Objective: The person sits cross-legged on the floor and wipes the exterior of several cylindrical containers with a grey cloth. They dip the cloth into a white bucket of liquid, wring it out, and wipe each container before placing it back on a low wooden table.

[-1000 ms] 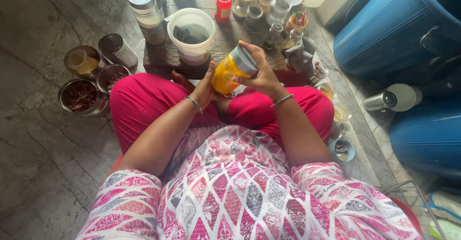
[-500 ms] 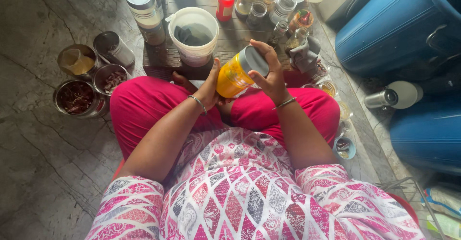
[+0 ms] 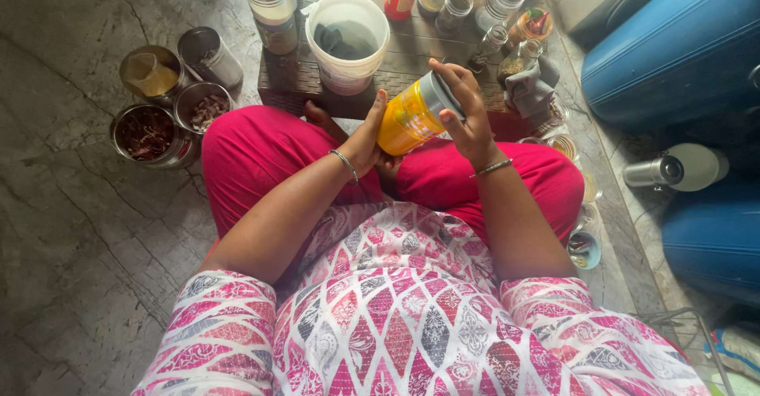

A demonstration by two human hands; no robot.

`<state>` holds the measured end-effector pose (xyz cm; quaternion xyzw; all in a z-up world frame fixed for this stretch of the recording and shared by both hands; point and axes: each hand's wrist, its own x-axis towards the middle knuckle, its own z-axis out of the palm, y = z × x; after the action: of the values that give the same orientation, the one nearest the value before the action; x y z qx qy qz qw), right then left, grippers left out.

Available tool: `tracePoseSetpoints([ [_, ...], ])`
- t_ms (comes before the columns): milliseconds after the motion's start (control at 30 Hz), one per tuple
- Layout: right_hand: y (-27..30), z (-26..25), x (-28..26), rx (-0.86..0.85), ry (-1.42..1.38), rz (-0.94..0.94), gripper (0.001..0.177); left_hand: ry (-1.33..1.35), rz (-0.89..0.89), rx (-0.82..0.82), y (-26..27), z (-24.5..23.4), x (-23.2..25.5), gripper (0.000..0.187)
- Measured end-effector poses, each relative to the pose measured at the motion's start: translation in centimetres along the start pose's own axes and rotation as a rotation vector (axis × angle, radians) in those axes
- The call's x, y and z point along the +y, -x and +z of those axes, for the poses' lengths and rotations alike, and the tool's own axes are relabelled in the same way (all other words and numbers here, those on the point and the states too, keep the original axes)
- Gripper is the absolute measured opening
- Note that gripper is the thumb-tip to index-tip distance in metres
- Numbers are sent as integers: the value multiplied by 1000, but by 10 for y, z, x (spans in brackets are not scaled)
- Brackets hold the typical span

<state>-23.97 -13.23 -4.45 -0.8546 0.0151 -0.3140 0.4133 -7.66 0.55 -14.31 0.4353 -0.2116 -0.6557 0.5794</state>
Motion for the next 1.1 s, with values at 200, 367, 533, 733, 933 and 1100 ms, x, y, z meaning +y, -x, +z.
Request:
tracePoseSetpoints([
  [200,0,-3,-2,34,197,42,75,-13,72,65,-9,-3,-6,101],
  [367,1,1,-1,21,235,89,69,36,132,185,-15,-4,-13,87],
  [533,-1,-17,-2,-102,43,354,69,-56,376,283,-16,-1,-18,75],
  [733,-2,-42,-10,-280,-145,435,78,4,339,196,-40,-18,-42,74],
  [933,2,-54,-21,-413,-294,370,82,-15,44,20,-94,-61,-81,103],
  [1100,2,-58,-25,-464,-289,410,75,-112,-193,-37,-99,-75,-85,122],
])
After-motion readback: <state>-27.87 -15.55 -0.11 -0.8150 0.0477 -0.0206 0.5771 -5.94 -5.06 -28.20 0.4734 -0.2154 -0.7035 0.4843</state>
